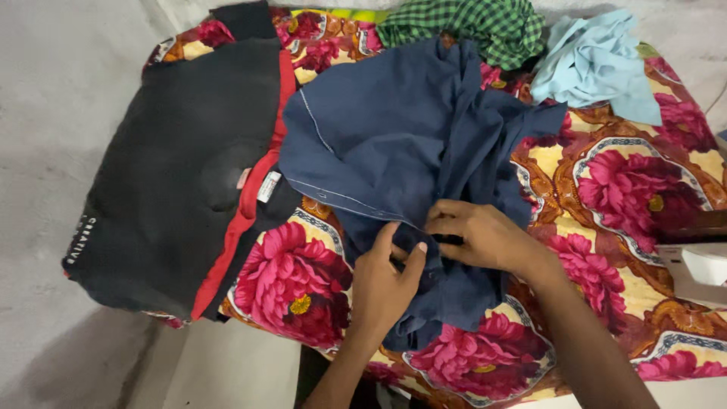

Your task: The person irons a navy blue shirt on a floral-patterned bed, smoothing the fabric and using a white iron to remove wrinkles. The person then flips the shirt and buttons it.

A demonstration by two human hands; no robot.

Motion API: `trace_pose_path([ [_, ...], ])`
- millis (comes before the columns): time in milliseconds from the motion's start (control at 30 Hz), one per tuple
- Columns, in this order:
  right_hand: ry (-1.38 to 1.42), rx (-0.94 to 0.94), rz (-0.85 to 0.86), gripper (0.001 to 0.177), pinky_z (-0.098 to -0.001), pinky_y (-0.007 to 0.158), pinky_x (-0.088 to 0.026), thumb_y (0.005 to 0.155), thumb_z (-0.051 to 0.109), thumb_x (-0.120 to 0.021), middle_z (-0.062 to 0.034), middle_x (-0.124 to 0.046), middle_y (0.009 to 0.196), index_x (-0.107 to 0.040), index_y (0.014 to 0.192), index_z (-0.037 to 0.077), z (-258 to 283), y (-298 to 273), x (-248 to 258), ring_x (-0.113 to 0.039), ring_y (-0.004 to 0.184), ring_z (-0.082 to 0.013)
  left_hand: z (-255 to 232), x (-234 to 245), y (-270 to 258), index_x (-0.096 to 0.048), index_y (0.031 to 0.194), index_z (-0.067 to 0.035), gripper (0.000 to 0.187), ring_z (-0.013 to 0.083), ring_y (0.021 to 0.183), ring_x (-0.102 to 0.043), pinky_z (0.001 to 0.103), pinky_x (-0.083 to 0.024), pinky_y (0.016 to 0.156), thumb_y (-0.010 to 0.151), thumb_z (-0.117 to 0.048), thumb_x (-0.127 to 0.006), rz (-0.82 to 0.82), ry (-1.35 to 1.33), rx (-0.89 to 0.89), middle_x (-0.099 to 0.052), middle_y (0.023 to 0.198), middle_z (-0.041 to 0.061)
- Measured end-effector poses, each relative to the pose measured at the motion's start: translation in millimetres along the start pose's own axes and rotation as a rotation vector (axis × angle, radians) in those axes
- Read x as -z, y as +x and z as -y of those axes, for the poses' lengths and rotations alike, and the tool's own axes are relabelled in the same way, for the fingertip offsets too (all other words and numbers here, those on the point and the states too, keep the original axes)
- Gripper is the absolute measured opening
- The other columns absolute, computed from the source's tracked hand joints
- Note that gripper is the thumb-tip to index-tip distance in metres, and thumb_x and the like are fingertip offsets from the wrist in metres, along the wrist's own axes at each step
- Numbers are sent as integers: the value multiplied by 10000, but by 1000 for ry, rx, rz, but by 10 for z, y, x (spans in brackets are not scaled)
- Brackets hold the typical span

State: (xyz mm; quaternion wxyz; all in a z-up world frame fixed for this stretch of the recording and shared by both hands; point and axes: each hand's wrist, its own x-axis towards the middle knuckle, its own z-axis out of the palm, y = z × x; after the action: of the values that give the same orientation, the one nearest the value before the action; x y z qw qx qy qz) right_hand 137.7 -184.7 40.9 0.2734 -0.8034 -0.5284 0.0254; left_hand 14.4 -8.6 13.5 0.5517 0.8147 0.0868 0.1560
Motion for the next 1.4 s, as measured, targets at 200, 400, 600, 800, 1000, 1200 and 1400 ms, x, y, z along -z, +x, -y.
trace_pose_path([
  [200, -50, -6, -44, 195, -401, 707, -563, 790, 96, -751, -78, -684, 972, -723, 978, 53, 38, 14, -74, -703, 871, -314, -24, 7, 32, -618, 1305, 2, 507, 199, 525, -688, 344, -515, 509, 897, -276, -734, 23, -6, 27, -724, 686, 107],
  [400, 91, 103, -236, 199, -354, 789, -591, 855, 61, -765, -80, -706, 1043, -725, 1050, 52, 120, 2, -69, -726, 937, -271, -9, -8, -3, -630, 1319, -1, 505, 110, 498, -606, 292, -468, 467, 903, -266, -737, -30, -65, 15, -742, 789, 70],
  [600, 129, 172, -299, 260, -347, 825, -596, 861, 26, -743, -91, -707, 1059, -738, 1117, 72, 100, 5, -234, -724, 963, -256, 6, -1, -29, -635, 1338, -12, 581, 23, 476, -495, 239, -398, 435, 858, -291, -808, 5, -127, 98, -764, 837, 68],
  [800, 169, 132, -355, 247, -351, 889, -594, 907, 16, -723, -112, -723, 1128, -720, 1153, 43, 105, 86, -417, -721, 1037, -274, 65, -6, 6, -646, 1318, -21, 575, 16, 496, -481, 220, -385, 450, 829, -265, -824, 12, -211, 48, -796, 959, 43],
  [1000, 55, -36, -482, 175, -322, 815, -579, 927, 66, -760, -102, -737, 1075, -731, 1099, 50, 52, 75, -179, -738, 956, -243, 63, -19, 21, -649, 1307, -33, 516, 28, 489, -489, 228, -403, 459, 830, -168, -791, -3, -178, 55, -794, 930, 41],
  [1200, 190, -205, -226, 250, -306, 718, -589, 836, 131, -825, -74, -750, 1037, -767, 1072, 75, 6, 18, -40, -747, 831, -202, 156, -30, 27, -675, 1273, -25, 430, 28, 530, -541, 228, -441, 488, 854, -107, -725, 5, -205, 43, -788, 939, 51],
  [1400, 82, -104, -43, 269, -356, 842, -567, 849, 133, -762, -90, -693, 1168, -726, 1104, 56, 42, 48, -54, -701, 1022, -269, 175, -52, 64, -694, 1209, -10, 361, 25, 535, -561, 224, -453, 494, 870, -129, -726, -8, -195, 94, -788, 896, 34],
])
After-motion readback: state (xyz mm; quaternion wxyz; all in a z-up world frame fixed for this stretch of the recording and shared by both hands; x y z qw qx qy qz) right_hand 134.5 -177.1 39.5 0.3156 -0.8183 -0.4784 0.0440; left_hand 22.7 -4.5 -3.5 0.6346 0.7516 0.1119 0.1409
